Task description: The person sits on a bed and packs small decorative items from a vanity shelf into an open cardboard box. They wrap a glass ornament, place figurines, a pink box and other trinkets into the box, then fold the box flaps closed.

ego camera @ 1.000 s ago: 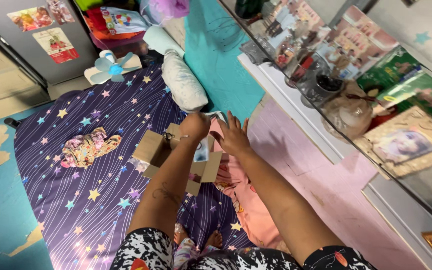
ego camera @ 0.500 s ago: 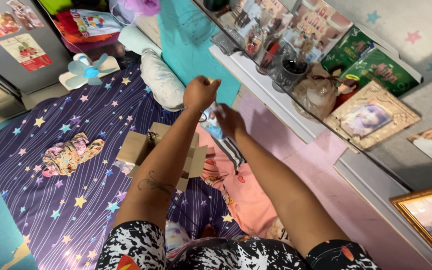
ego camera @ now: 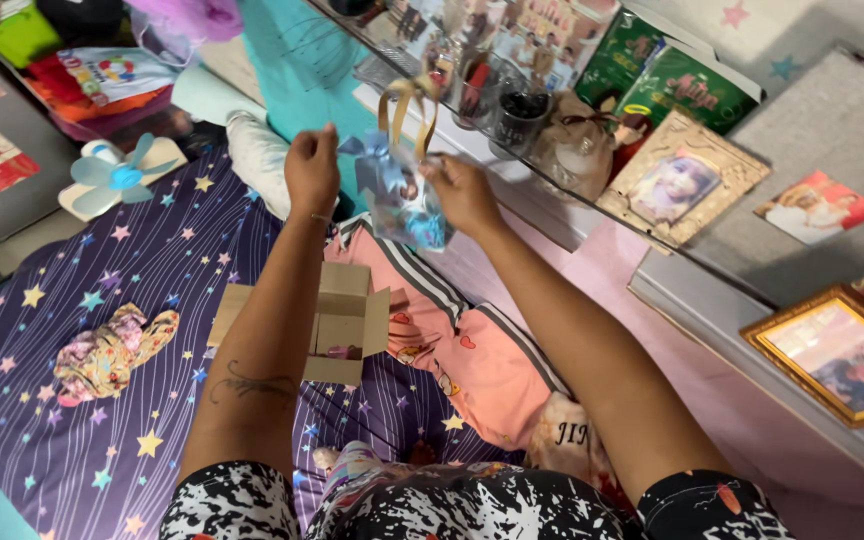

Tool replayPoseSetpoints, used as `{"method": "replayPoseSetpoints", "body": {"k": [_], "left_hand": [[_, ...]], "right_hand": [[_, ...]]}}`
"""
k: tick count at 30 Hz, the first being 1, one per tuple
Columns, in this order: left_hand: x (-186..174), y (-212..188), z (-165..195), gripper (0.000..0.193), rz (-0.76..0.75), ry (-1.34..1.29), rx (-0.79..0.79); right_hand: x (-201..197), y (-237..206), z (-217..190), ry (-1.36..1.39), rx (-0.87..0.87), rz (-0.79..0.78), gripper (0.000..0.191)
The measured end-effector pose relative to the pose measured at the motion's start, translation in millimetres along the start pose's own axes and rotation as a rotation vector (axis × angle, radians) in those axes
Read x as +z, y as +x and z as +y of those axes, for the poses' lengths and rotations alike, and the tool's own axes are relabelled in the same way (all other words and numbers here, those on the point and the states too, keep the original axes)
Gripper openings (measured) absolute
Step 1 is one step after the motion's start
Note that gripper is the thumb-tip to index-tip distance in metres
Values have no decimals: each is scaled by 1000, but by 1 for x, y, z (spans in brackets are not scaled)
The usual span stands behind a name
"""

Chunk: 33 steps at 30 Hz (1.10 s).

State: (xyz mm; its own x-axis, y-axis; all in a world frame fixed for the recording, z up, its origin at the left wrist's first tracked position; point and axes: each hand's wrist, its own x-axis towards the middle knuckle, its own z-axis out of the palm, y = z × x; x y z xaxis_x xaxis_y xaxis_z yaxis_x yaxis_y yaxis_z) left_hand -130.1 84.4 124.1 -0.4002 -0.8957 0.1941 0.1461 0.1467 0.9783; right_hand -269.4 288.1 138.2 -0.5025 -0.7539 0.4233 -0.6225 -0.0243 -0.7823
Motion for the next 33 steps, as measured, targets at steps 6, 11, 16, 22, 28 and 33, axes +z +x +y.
{"method": "replayPoseSetpoints", "body": {"k": [6, 11, 16, 22, 28, 33], "left_hand": [[26, -27, -7, 98, -420, -383, -906], [76, -59, 17, 97, -771, -841, -774], [132, -67, 13, 93, -641, -1036, -690], [165, -53, -17, 86, -538, -986, -581], [166, -55, -32, 77, -670, -1005, -531], [154, -56, -17, 78, -661, -986, -581]], "right_hand": [[-37, 22, 5, 55, 118, 153, 23], [-52, 24, 7, 182, 31, 307, 27], [-84, 23, -22, 175, -5, 266, 29], [-142, 21, -78, -134, -390, 575, 35], [-187, 48, -89, -388, -402, 641, 20], [-197, 53, -97, 315, 617, 161, 23]]}}
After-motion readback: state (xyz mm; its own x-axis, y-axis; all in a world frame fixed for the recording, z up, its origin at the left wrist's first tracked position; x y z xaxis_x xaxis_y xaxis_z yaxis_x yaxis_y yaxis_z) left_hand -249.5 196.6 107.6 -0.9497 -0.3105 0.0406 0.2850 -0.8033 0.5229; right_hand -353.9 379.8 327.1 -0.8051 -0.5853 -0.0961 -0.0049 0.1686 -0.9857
